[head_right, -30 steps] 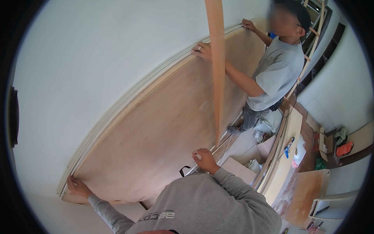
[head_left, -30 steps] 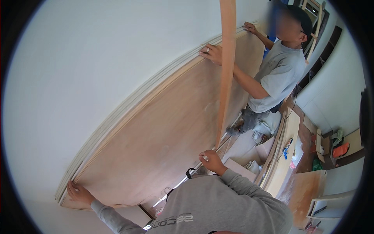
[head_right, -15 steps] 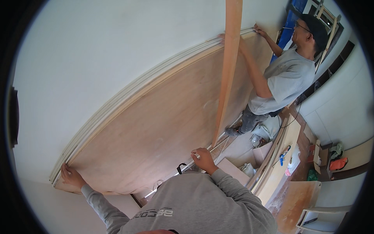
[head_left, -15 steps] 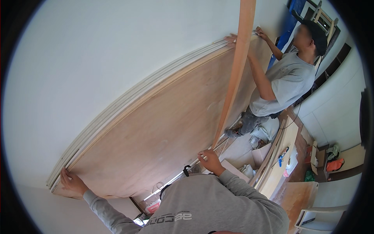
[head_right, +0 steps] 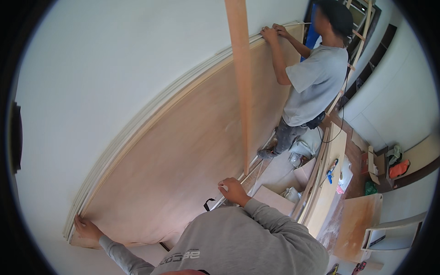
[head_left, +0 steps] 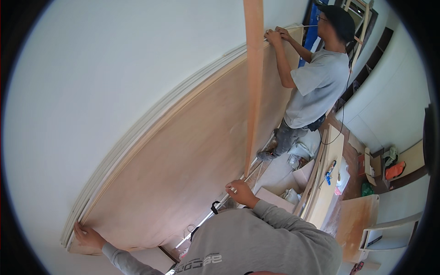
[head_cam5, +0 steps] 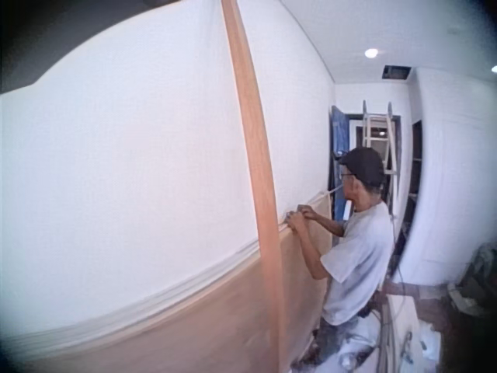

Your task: The person positions and presses thin wooden trim strips along the upper edge of a large curved plywood panel. They repeatedly align, adjust, and smooth the trim by hand while another worker assists nearby.

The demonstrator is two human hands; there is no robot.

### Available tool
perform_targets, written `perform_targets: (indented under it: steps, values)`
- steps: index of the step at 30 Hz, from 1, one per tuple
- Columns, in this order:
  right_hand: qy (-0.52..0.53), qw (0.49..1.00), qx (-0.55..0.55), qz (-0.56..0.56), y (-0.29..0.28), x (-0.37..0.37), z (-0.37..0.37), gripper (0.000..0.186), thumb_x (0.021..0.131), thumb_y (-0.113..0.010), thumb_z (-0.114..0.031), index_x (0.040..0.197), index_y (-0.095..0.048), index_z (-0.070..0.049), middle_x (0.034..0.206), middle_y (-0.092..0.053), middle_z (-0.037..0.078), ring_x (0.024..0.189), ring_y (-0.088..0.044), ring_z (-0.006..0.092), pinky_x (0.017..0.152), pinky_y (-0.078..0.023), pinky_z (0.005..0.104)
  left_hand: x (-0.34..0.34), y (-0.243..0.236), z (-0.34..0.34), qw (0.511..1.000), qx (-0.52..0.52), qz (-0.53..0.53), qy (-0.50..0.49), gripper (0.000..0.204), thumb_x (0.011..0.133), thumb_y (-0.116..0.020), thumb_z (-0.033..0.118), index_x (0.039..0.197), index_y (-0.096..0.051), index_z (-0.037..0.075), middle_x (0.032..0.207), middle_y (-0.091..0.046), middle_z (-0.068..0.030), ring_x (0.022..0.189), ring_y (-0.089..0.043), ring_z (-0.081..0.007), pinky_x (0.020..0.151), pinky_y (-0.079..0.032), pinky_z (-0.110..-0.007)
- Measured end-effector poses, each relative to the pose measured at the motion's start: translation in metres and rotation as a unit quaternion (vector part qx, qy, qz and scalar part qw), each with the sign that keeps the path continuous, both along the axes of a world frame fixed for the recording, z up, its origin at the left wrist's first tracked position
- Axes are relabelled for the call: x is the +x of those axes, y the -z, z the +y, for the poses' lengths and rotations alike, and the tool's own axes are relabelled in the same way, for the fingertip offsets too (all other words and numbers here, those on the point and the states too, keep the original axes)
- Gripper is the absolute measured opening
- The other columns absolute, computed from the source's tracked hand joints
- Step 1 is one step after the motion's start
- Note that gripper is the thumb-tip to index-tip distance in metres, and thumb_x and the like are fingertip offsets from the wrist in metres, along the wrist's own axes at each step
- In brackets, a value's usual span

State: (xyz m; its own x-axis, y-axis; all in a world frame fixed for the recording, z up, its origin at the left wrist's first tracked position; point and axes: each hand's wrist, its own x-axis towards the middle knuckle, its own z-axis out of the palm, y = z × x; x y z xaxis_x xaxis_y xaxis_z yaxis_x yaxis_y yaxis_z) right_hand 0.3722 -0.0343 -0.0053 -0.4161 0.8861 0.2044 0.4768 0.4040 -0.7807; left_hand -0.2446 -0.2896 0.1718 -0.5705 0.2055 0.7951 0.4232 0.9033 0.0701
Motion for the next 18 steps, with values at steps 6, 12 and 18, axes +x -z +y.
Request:
perform_targets:
  steps: [6, 12, 18]
  values:
    - [0.007, 1.000, 0.002, -0.010, 0.008, 0.002, 0.000, 0.016, 0.090, -0.072, -0.019, 0.099, -0.073, -0.005, 0.096, -0.073, 0.013, 0.095, -0.068, 0.0343, 0.087, -0.051, 0.0445, -0.005, 0.009, 0.001, 0.999, -0.012, -0.005, -0.036, 0.027, 0.108, -0.053, 0.033, 0.125, -0.073, 0.026, 0.131, -0.069, 0.0077, 0.128, -0.060, -0.0199, 0.111, -0.022, -0.078]
    - [0.007, 1.000, -0.005, 0.000, 0.026, 0.006, -0.005, 0.014, 0.088, -0.072, -0.018, 0.098, -0.073, -0.007, 0.098, -0.073, 0.012, 0.096, -0.066, 0.0346, 0.087, -0.052, 0.0445, -0.007, 0.023, -0.003, 0.999, -0.009, 0.005, -0.032, 0.028, 0.108, -0.052, 0.034, 0.125, -0.073, 0.025, 0.131, -0.069, 0.0069, 0.128, -0.061, -0.0206, 0.112, -0.021, -0.078]
    - [0.020, 1.000, -0.021, 0.003, 0.039, 0.006, -0.004, 0.015, 0.089, -0.071, -0.019, 0.098, -0.074, -0.008, 0.098, -0.073, 0.011, 0.096, -0.066, 0.0347, 0.087, -0.052, 0.0445, 0.008, 0.017, 0.005, 0.998, -0.006, -0.039, -0.040, 0.031, 0.109, -0.049, 0.035, 0.125, -0.073, 0.025, 0.133, -0.068, 0.0063, 0.130, -0.059, -0.0228, 0.113, -0.021, -0.075]
